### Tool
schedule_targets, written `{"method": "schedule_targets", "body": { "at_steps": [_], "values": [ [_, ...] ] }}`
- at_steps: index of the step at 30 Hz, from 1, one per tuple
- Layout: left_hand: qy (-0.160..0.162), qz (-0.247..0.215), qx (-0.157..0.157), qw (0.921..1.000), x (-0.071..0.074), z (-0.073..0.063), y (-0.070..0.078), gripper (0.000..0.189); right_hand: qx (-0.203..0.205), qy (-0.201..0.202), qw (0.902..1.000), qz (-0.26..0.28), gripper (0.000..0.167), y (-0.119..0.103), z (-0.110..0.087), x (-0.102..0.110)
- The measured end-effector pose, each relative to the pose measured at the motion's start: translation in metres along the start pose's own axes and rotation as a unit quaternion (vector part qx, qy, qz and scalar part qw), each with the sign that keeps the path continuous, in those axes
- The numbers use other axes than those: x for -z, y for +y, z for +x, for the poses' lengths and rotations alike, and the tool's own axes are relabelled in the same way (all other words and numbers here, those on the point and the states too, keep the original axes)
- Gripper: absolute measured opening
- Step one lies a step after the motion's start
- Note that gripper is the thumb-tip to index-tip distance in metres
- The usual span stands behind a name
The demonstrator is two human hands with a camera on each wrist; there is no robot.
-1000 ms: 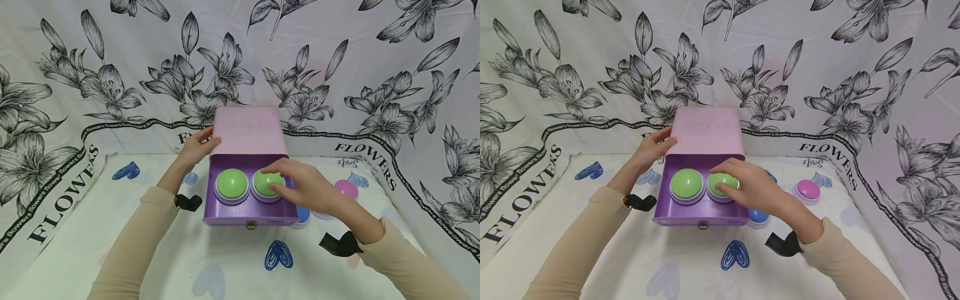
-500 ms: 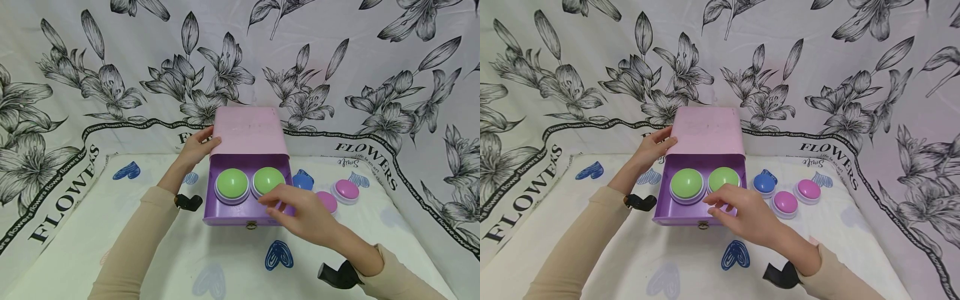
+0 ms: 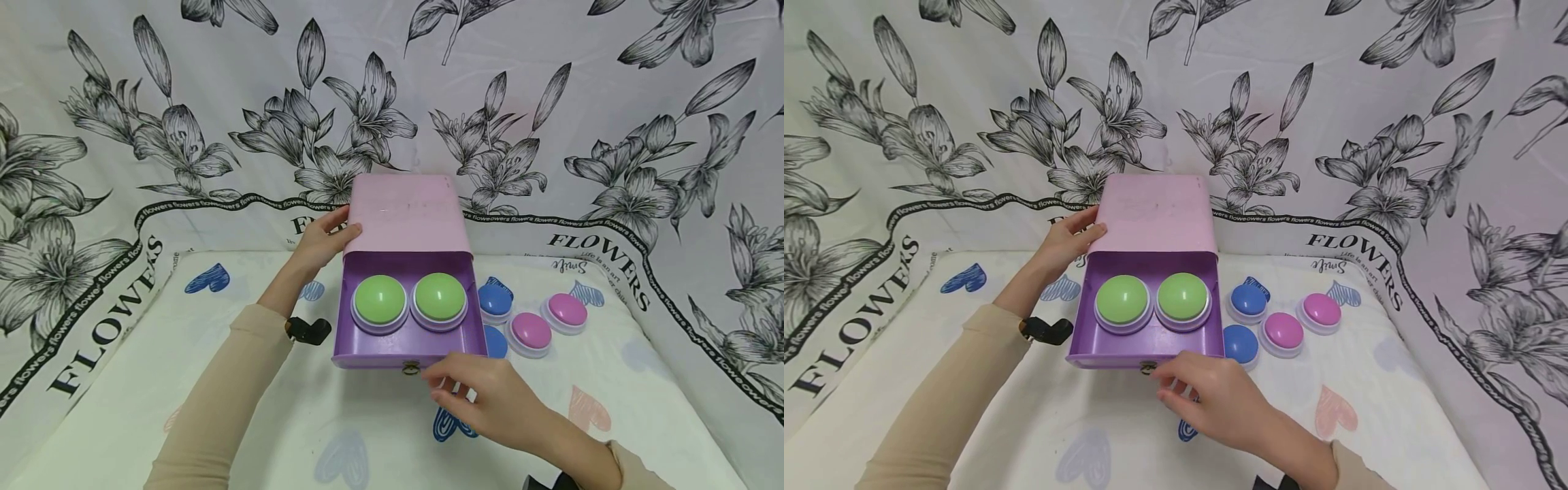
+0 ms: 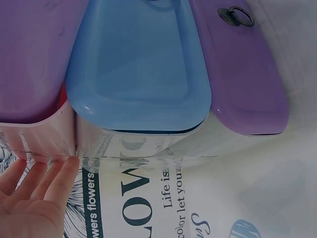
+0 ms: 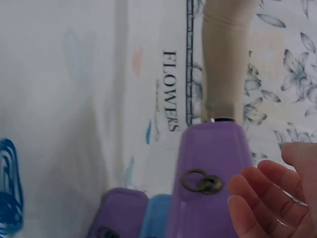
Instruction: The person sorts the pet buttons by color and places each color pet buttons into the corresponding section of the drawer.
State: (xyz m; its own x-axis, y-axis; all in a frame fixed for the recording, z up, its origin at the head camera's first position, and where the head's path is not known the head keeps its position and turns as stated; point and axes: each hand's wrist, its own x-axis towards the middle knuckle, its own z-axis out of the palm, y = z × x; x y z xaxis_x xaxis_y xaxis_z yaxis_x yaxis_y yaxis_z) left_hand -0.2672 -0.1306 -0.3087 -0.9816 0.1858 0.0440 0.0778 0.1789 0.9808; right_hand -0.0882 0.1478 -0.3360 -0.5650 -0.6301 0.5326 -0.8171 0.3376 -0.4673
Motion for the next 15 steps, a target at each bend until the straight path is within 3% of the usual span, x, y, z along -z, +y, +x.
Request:
{"method": "schedule_targets", "body": {
  "at_steps": [7, 15],
  "values": [
    [0.000, 0.010, 0.001, 0.9999, -0.002, -0.005, 0.007, 0.064, -0.039, -0.004, 0.9987, 0.033, 0.020, 0.009, -0.019, -0.027],
    [-0.003, 0.006, 0.001, 1.0000, -0.001, -0.005, 0.007, 0.064, -0.138, -0.013, 0.9877, 0.071, 0.022, 0.021, -0.026, -0.047]
  ]
}}
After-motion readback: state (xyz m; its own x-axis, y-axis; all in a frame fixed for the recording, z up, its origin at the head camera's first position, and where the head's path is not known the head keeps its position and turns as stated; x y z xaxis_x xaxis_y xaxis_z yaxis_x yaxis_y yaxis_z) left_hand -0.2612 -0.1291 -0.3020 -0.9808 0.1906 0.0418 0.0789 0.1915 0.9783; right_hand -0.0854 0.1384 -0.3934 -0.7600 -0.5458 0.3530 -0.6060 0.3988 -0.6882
